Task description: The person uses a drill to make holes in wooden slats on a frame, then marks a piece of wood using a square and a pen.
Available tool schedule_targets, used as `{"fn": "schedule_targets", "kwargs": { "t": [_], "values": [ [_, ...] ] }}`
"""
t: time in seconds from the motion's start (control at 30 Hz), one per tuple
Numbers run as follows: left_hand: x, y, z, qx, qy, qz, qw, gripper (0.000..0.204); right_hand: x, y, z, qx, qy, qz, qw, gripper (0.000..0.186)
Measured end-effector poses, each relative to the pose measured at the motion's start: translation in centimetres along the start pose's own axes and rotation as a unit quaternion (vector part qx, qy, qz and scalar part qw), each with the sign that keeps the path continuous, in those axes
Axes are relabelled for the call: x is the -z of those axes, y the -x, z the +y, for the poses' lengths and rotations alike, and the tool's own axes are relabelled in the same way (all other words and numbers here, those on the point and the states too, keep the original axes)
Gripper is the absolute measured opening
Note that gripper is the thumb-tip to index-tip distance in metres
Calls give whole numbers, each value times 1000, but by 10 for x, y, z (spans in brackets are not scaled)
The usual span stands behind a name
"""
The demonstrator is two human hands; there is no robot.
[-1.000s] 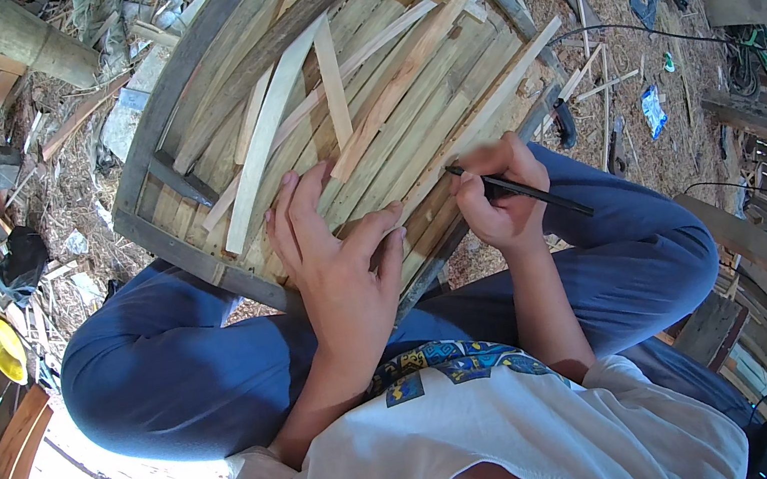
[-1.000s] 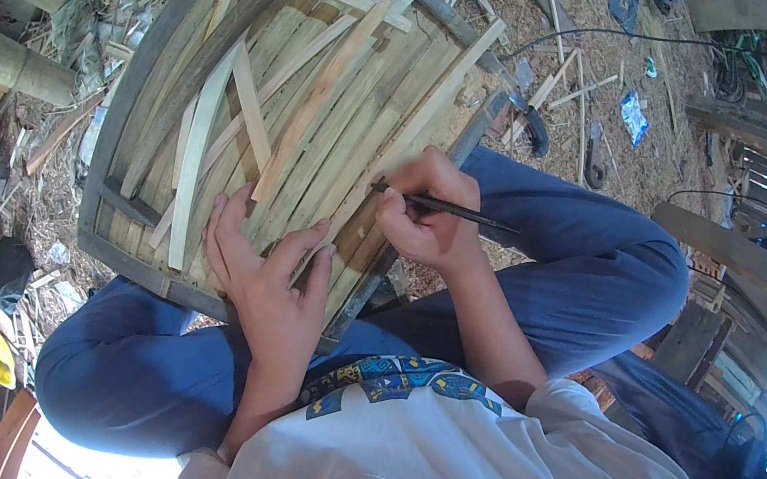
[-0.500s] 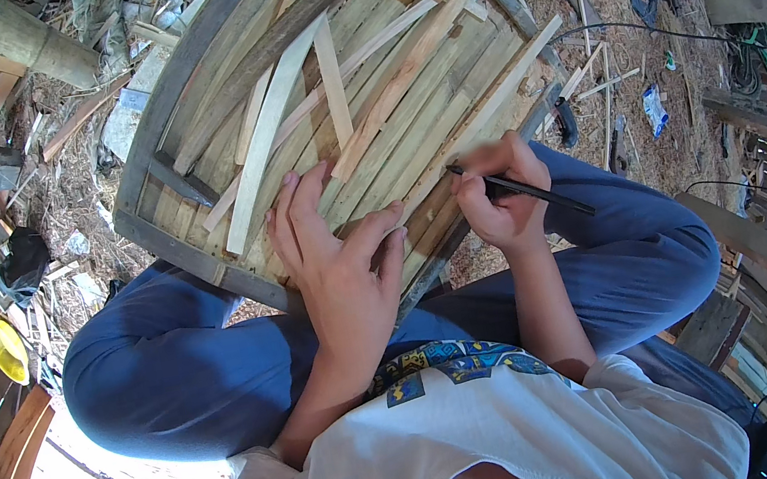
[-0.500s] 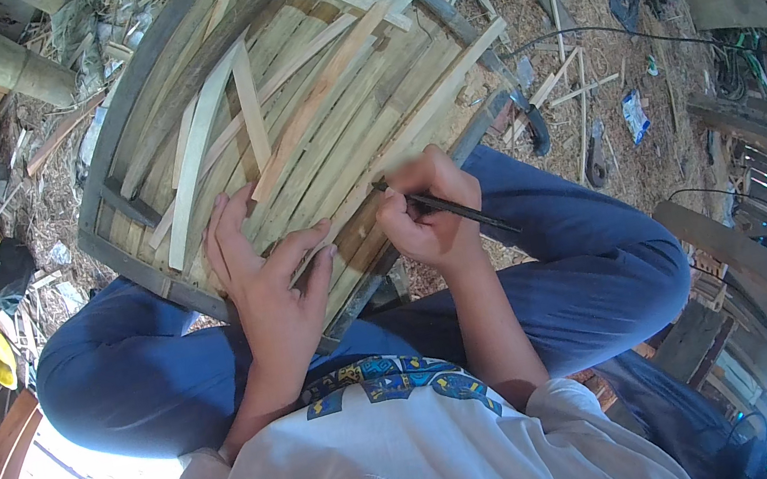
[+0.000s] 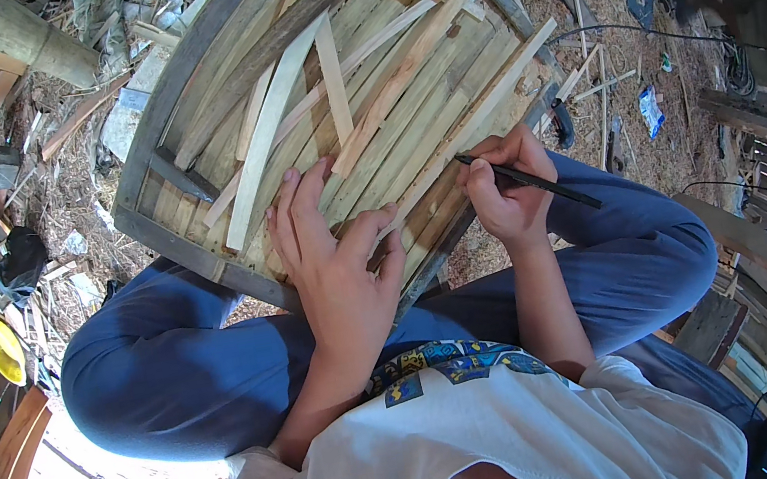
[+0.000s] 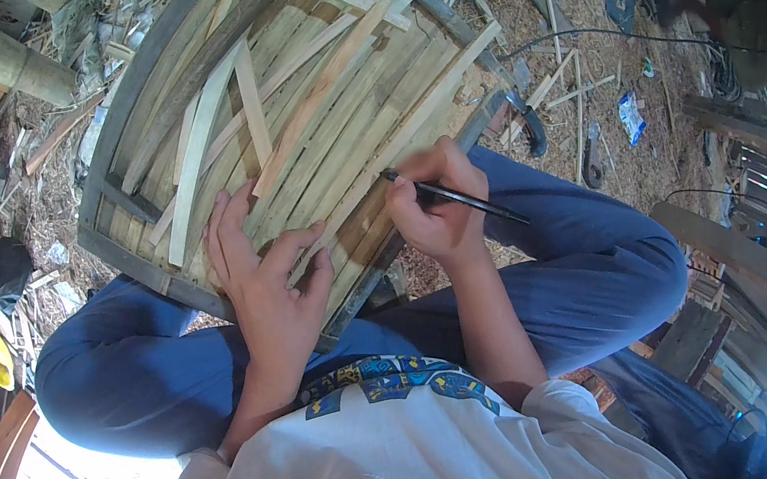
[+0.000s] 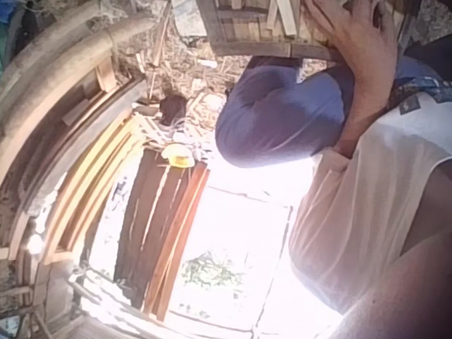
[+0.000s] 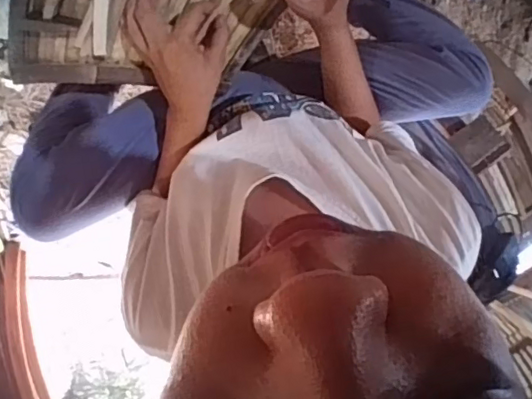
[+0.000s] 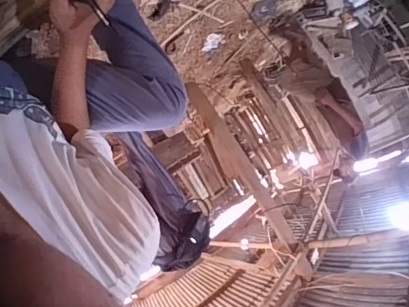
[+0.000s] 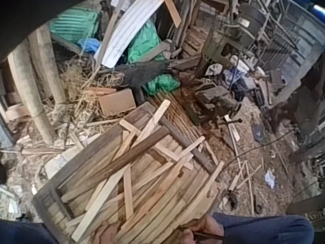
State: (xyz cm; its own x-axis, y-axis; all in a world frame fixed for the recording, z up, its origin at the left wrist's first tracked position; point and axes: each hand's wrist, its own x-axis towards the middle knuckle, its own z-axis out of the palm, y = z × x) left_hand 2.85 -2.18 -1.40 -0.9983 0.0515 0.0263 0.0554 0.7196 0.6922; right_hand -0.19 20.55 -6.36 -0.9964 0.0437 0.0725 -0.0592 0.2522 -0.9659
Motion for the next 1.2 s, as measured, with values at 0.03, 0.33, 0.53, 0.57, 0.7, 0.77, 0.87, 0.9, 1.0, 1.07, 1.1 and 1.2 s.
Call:
{"fn": "schedule_targets", "kwargs": {
  "t": [0.03,0.33,0.53,0.57,0.7,0.77,0.87,0.9,1.0,1.07,1.1,1.2],
  "values": [
    [0,0,0,-1,-1,0,1000,24,-2,-1,-2,-23,-10,31,999,21],
    [1,0,1,12,2,-12,1000,36,0,-3,-3,-30,-16,31,999,23],
    [-2,0,1,10,4,-8,1000,32,1,-4,-3,-22,22,5,1000,21],
    [-2,0,1,10,3,-8,1000,32,1,-4,-3,-21,22,4,1000,21],
    [-1,-1,1,10,7,-5,1000,30,0,-4,-2,-17,27,6,999,21],
    [-1,-1,1,9,7,-5,1000,30,0,-3,-3,-24,24,8,999,20],
    [-2,-1,1,9,8,-2,1000,30,-6,-5,-3,-24,-22,51,998,22],
    [-2,-1,1,9,10,-2,1000,29,-6,-6,-3,-24,-22,51,998,22],
    [-1,-1,1,10,10,-3,1000,29,-6,-6,-3,-16,-9,46,999,22],
    [-2,-1,1,11,9,-4,1000,29,-7,-6,-5,-30,-22,52,998,22],
    [-2,-1,2,11,11,-2,1000,29,-6,-6,-3,-30,-22,53,998,22],
    [-2,-1,1,11,11,0,1000,29,-4,-6,0,-10,11,46,999,22]
  ]
}}
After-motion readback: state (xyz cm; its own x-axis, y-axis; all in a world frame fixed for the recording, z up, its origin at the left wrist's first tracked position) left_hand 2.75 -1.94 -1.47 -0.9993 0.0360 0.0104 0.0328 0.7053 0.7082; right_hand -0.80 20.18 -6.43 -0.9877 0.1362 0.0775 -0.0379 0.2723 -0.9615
